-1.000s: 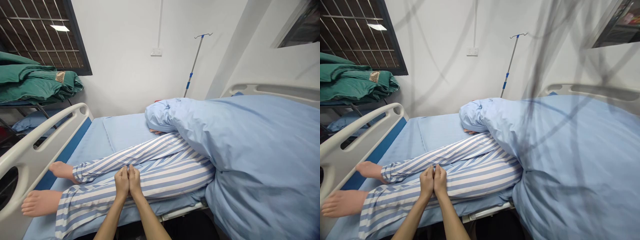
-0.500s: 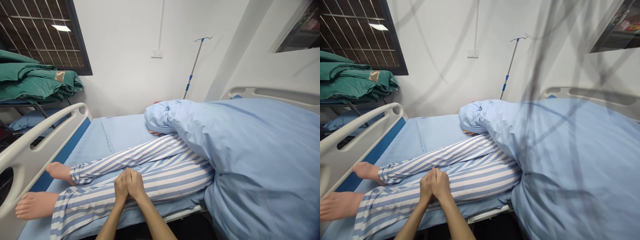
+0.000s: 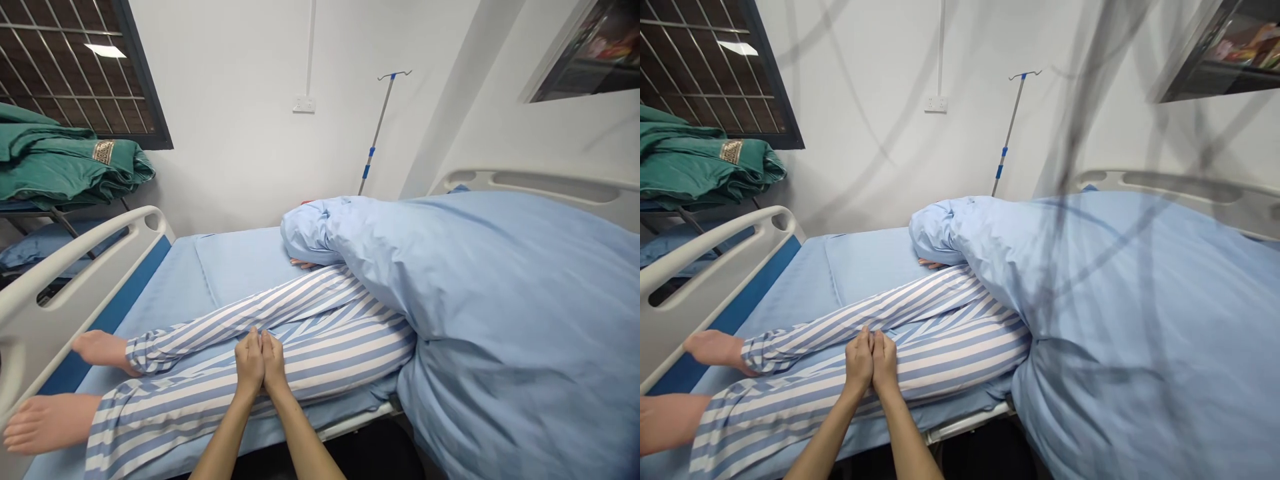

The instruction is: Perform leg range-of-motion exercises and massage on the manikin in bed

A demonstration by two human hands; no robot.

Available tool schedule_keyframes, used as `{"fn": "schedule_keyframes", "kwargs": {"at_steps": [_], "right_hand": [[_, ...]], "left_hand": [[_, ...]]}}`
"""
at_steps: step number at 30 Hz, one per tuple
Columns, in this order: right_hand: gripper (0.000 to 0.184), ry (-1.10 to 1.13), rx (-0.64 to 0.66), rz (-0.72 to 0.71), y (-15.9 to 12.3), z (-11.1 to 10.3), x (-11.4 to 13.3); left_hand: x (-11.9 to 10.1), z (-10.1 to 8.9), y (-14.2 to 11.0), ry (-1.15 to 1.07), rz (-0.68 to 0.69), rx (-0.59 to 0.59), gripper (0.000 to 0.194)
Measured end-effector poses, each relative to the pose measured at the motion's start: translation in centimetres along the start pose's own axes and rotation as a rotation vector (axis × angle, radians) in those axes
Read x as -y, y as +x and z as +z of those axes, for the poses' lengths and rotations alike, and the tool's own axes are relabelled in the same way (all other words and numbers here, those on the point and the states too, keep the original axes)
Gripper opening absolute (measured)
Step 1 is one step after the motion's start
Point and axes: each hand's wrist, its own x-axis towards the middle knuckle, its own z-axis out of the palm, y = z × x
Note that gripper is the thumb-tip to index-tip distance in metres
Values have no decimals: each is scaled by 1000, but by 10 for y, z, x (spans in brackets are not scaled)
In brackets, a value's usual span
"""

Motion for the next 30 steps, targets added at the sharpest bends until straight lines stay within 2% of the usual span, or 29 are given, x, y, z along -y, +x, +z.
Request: {"fn": "schedule_keyframes", "kwargs": {"at_steps": [5, 10, 14, 19, 22, 24, 26, 30], "right_hand": [[43, -167, -7, -27, 1, -1, 8], [40, -480, 112, -180, 0, -18, 27], [42, -526, 118, -202, -3, -27, 21], [42, -403, 66, -180, -3, -29, 8], [42, -242, 25, -139, 1, -31, 7], [43, -140, -14, -88, 4, -33, 6], [43, -55, -51, -31, 6, -35, 4], [41, 1, -99, 5, 8, -35, 1]], "left_hand": [[21, -4, -1, 161, -10, -35, 47], [30, -3, 1, 230, 167, 38, 41], [30, -1, 0, 303, 213, 48, 43], [25, 4, 0, 302, 215, 91, 43], [13, 15, 2, 191, 91, 85, 43], [5, 25, 2, 57, -30, 54, 45], [1, 33, 0, -36, -94, 18, 45], [7, 40, -5, 110, -28, -25, 45]]}}
